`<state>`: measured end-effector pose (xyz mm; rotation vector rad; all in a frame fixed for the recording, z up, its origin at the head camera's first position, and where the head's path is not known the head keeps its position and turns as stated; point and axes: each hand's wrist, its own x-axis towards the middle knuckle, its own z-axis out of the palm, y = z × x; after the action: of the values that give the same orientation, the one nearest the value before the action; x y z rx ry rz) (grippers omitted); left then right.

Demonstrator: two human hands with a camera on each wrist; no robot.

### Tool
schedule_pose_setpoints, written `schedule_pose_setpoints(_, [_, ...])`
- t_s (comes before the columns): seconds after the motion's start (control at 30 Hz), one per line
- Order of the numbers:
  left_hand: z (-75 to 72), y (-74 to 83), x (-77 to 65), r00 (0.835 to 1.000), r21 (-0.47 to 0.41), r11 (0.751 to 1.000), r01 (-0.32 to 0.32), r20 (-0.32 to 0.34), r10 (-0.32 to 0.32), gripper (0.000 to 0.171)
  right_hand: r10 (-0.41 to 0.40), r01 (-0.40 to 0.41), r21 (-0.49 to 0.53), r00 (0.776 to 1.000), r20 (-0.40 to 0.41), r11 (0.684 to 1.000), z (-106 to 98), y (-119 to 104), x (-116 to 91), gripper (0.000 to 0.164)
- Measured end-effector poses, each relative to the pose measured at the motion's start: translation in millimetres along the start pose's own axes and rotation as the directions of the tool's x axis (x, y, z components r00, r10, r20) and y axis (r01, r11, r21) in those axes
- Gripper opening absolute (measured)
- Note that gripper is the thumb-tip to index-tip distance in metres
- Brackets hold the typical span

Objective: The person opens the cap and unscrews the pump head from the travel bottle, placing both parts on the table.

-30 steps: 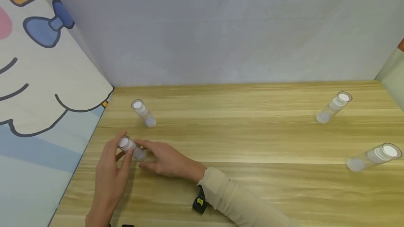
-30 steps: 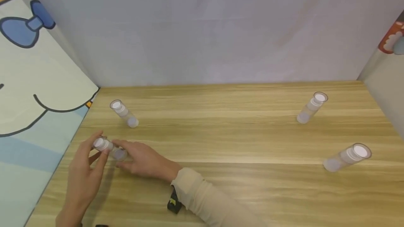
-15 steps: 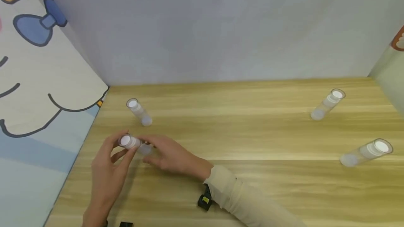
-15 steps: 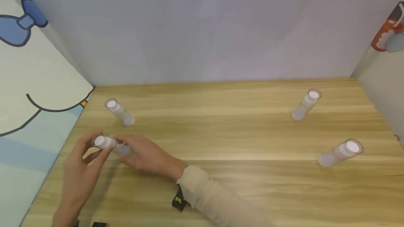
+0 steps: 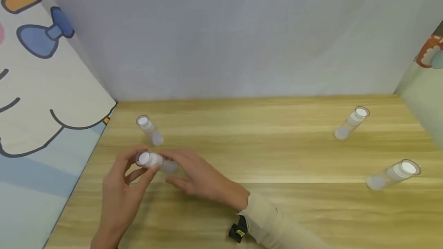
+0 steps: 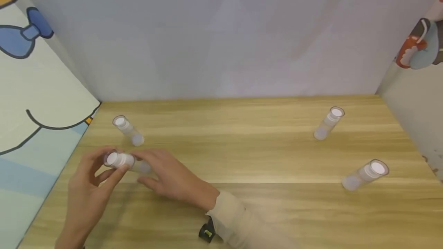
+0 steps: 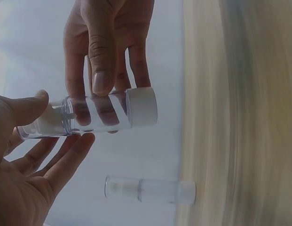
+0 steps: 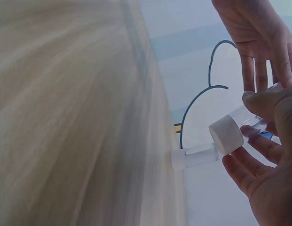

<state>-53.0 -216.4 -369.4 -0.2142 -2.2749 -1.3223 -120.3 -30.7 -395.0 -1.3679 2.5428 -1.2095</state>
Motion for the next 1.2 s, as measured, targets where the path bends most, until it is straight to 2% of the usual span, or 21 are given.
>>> schedule_pose_setpoints(0.13, [4.6, 7.9, 1.7, 1.0, -0.06, 0.998, -0.004, 0.03, 0.006, 0.057, -0.005, 0.005, 0.002, 0.999, -0.032, 1.0, -12, -4, -11, 0.058])
schedule_pose_setpoints(0.33, [17.6, 16.0, 3.7, 0.995, -0.139, 0.989, -0.057, 0.077, 0.068, 0.057, -0.015, 0.014, -0.009, 0.995, -0.096, 1.0, -30, -4, -29, 0.055])
schedule_pose_setpoints(0.47, [23.5, 20.6, 2.9, 0.993, -0.177, 0.984, -0.035, 0.102, 0.053, 0.056, -0.027, 0.026, -0.012, 0.992, -0.124, 1.0, -36, -3, -39, 0.052])
schedule_pose_setpoints(0.67, [30.0, 28.3, -0.8, 0.993, -0.195, 0.981, 0.011, 0.117, 0.012, 0.057, -0.014, 0.016, 0.012, 0.991, -0.132, 1.0, -41, -3, -51, 0.052])
schedule_pose_setpoints(0.9, [38.5, 30.4, -2.4, 0.99, -0.219, 0.974, -0.055, 0.118, 0.083, 0.059, -0.035, 0.033, -0.015, 0.985, -0.167, 0.999, -46, -3, -62, 0.052])
schedule_pose_setpoints(1.2, [46.7, 35.4, -4.8, 0.982, -0.254, 0.964, -0.078, 0.149, 0.119, 0.058, -0.022, 0.023, 0.007, 0.979, -0.203, 1.0, -53, -2, -76, 0.054])
